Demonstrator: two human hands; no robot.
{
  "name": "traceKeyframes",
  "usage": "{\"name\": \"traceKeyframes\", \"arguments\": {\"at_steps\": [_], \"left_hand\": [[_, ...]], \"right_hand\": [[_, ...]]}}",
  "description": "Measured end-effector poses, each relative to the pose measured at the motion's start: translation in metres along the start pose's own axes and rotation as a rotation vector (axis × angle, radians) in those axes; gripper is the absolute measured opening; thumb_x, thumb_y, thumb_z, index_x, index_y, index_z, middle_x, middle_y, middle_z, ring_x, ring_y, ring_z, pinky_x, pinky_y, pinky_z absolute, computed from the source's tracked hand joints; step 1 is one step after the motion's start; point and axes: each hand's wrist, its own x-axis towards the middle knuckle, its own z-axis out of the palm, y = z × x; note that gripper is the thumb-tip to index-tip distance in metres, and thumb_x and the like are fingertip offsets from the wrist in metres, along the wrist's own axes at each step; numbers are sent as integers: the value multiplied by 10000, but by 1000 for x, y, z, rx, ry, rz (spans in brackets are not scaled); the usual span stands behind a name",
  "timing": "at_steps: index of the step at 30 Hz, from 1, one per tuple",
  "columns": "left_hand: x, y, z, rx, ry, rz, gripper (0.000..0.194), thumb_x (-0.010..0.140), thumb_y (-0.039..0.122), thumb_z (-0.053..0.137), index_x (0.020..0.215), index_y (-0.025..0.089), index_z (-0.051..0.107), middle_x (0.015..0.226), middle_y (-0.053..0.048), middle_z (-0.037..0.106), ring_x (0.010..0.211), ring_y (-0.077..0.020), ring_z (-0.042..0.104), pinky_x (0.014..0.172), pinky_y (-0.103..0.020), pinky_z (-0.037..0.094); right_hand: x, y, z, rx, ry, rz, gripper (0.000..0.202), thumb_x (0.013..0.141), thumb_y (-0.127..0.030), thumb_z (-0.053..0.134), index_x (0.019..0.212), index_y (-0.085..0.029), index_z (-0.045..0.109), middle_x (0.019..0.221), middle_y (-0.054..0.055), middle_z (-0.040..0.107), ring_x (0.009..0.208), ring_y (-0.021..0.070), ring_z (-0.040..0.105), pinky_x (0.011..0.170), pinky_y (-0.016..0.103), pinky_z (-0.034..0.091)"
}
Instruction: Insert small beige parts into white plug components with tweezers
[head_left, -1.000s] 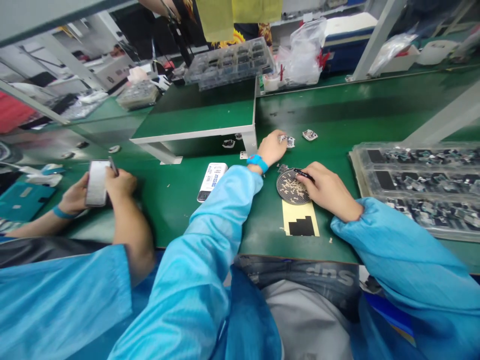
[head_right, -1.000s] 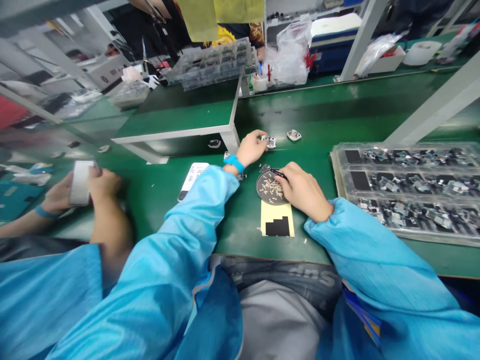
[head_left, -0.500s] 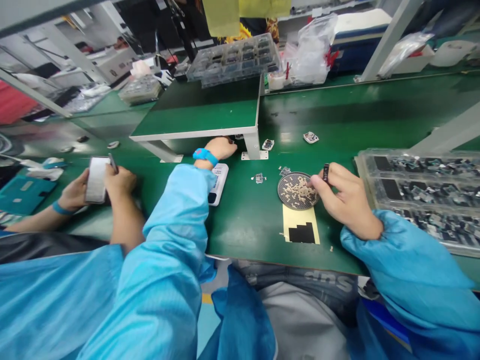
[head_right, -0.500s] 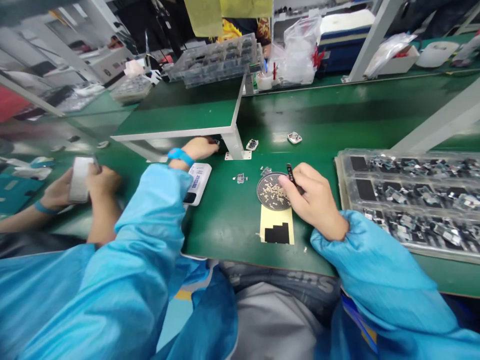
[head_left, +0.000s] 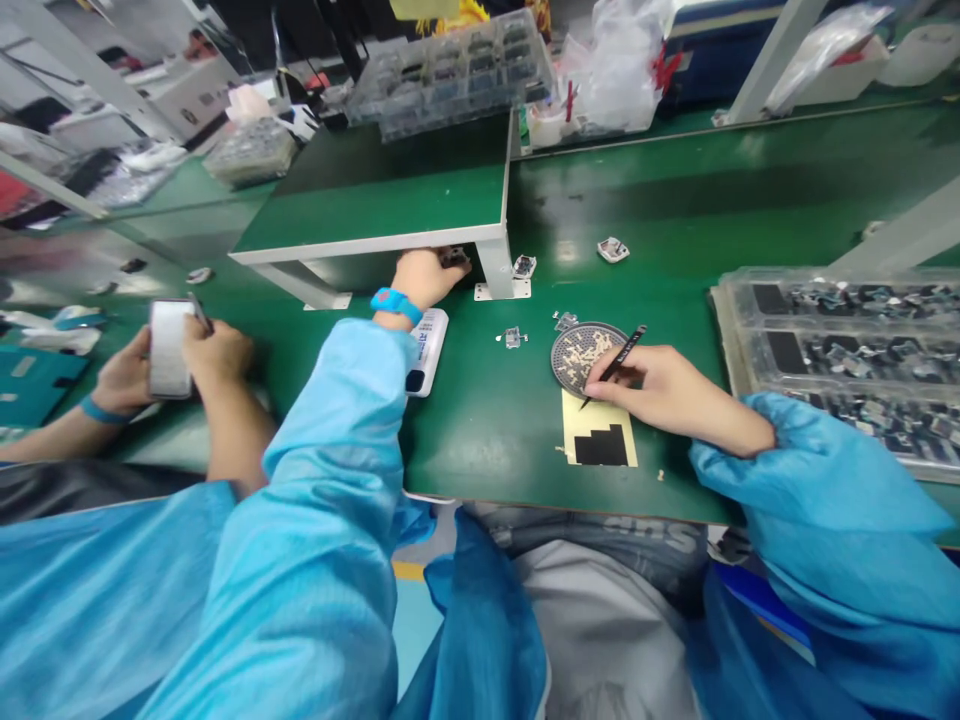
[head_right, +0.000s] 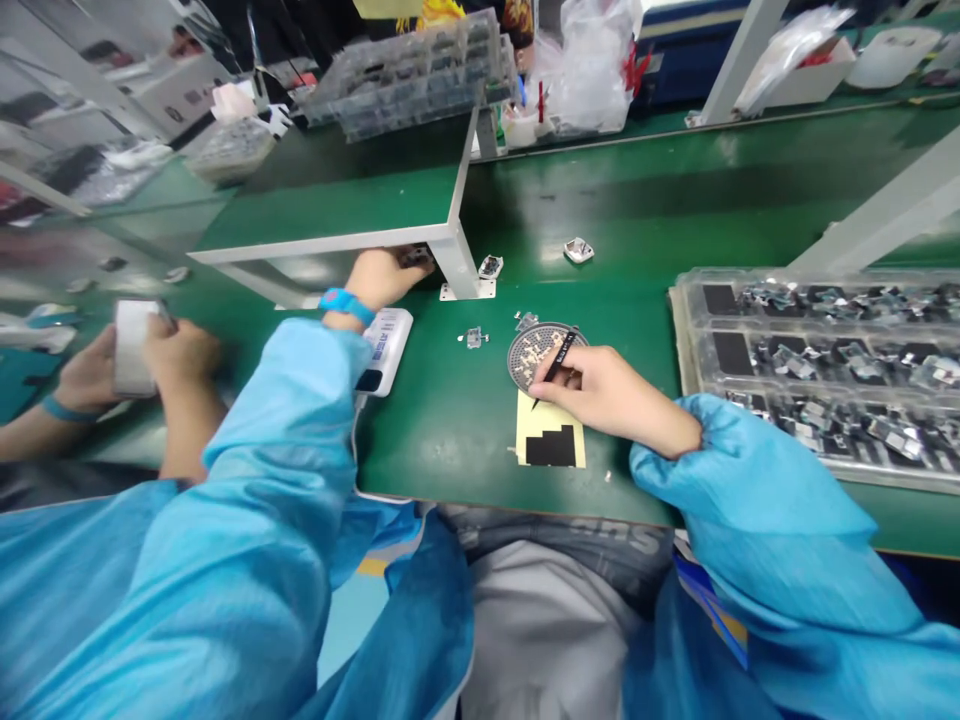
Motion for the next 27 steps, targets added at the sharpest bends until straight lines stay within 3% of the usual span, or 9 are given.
{"name": "traceKeyframes", "arguments": {"at_steps": [3, 6, 8, 10, 14, 17, 21, 24, 27], "left_hand": [[-54, 2, -11, -264, 35, 9, 399, 798, 378, 784, 1105, 147, 678, 1044, -97, 708, 924, -222, 647, 885, -356, 523], [-100, 21, -10, -867, -222, -103, 376, 764, 367, 791, 1054, 164, 662, 872, -50, 649, 680, -143, 588, 585, -258, 444], [-117, 40, -5, -1160, -386, -143, 391, 720, 336, 819, 1042, 178, 665, 800, -20, 589, 590, -105, 516, 497, -227, 333], [-124, 63, 3, -1297, -498, -120, 440, 679, 275, 850, 1077, 194, 681, 770, -5, 568, 563, -90, 482, 479, -222, 289], [-121, 105, 22, -1296, -597, -6, 450, 721, 208, 846, 1149, 194, 708, 780, -19, 625, 599, -105, 531, 505, -232, 363], [-120, 121, 40, -1258, -547, 49, 295, 848, 234, 754, 1131, 166, 703, 799, -35, 654, 626, -110, 559, 553, -234, 421], [-124, 116, 65, -1238, -416, 95, 166, 948, 273, 639, 1052, 149, 676, 748, -17, 623, 581, -94, 536, 534, -218, 422], [-127, 107, 71, -1213, -418, 158, 189, 949, 290, 638, 1031, 128, 690, 806, -34, 655, 587, -85, 525, 538, -209, 427], [-130, 104, 69, -1146, -447, 220, 223, 950, 286, 631, 1068, 121, 721, 827, -39, 675, 606, -88, 523, 559, -213, 423]], "right_hand": [[-2, 3, -2, -48, -69, 1, 203, 838, -414, 758, 873, -215, 743, 747, 12, 742, 640, 164, 664, 609, 289, 531], [-3, 5, -5, -101, -85, -8, 184, 838, -399, 755, 871, -219, 732, 714, 0, 727, 610, 156, 646, 574, 277, 503], [-3, 5, -6, -118, -111, -16, 189, 839, -406, 751, 861, -218, 734, 696, -2, 715, 583, 148, 620, 541, 269, 475], [-4, 5, -6, -118, -135, -26, 198, 840, -414, 747, 851, -216, 739, 690, -1, 709, 570, 142, 599, 526, 264, 458], [-4, 5, -7, -116, -144, -36, 200, 840, -416, 747, 849, -216, 733, 695, -2, 697, 583, 142, 596, 537, 259, 458], [-4, 7, -7, -130, -139, -30, 203, 839, -416, 750, 841, -214, 728, 666, -8, 669, 571, 138, 580, 533, 257, 453], [-4, 4, -6, -120, -155, -7, 193, 845, -399, 749, 848, -209, 717, 680, -4, 681, 581, 141, 601, 548, 260, 471], [-7, -5, -10, -39, -153, -12, 205, 841, -402, 765, 848, -206, 707, 736, 9, 713, 630, 152, 644, 592, 272, 515], [-11, -13, -16, 88, -14, -84, 192, 843, -391, 783, 855, -217, 702, 843, 32, 738, 762, 185, 694, 697, 308, 573]]}}
